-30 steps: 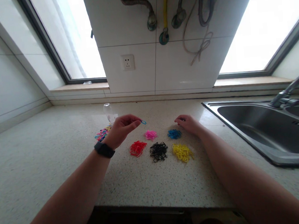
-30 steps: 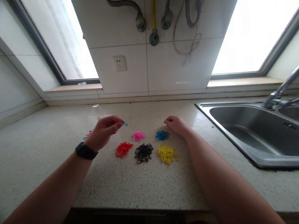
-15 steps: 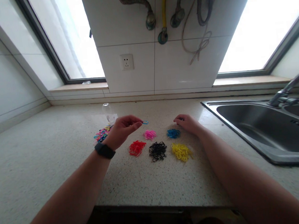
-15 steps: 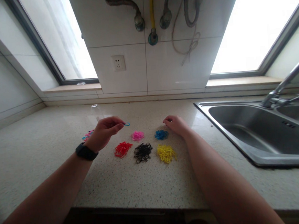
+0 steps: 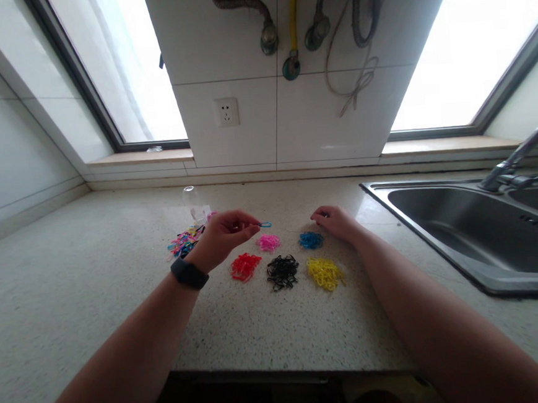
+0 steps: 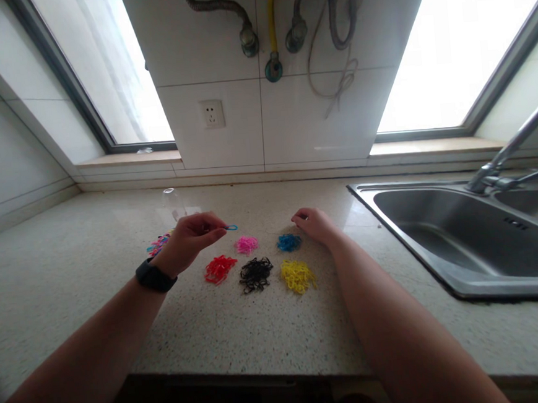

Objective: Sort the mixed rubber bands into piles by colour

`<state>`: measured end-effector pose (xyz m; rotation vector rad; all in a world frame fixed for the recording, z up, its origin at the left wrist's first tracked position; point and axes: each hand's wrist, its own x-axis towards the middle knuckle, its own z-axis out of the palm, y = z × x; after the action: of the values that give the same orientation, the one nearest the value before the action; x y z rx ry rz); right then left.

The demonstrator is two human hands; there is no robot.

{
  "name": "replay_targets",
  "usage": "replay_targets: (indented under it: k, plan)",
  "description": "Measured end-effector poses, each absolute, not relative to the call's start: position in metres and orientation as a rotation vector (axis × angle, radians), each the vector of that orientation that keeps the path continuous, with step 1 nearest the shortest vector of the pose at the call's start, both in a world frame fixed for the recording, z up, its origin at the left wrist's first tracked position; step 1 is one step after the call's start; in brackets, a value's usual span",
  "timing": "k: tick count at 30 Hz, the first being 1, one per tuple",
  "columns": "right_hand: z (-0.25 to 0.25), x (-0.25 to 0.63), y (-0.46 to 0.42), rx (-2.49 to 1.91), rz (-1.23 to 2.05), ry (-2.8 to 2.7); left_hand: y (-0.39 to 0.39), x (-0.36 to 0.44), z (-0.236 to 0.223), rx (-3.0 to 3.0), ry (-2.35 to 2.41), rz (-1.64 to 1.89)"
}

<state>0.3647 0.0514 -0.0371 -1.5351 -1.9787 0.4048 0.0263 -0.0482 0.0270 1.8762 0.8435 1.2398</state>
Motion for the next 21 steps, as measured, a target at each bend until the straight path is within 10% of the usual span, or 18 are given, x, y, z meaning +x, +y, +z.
replay_targets:
  k: [21]
  plan:
    - [-0.041,0.364,0.053,-1.552,0.427,-1.905,-0.021,0.098,0.045,2.873,0.888,0.563]
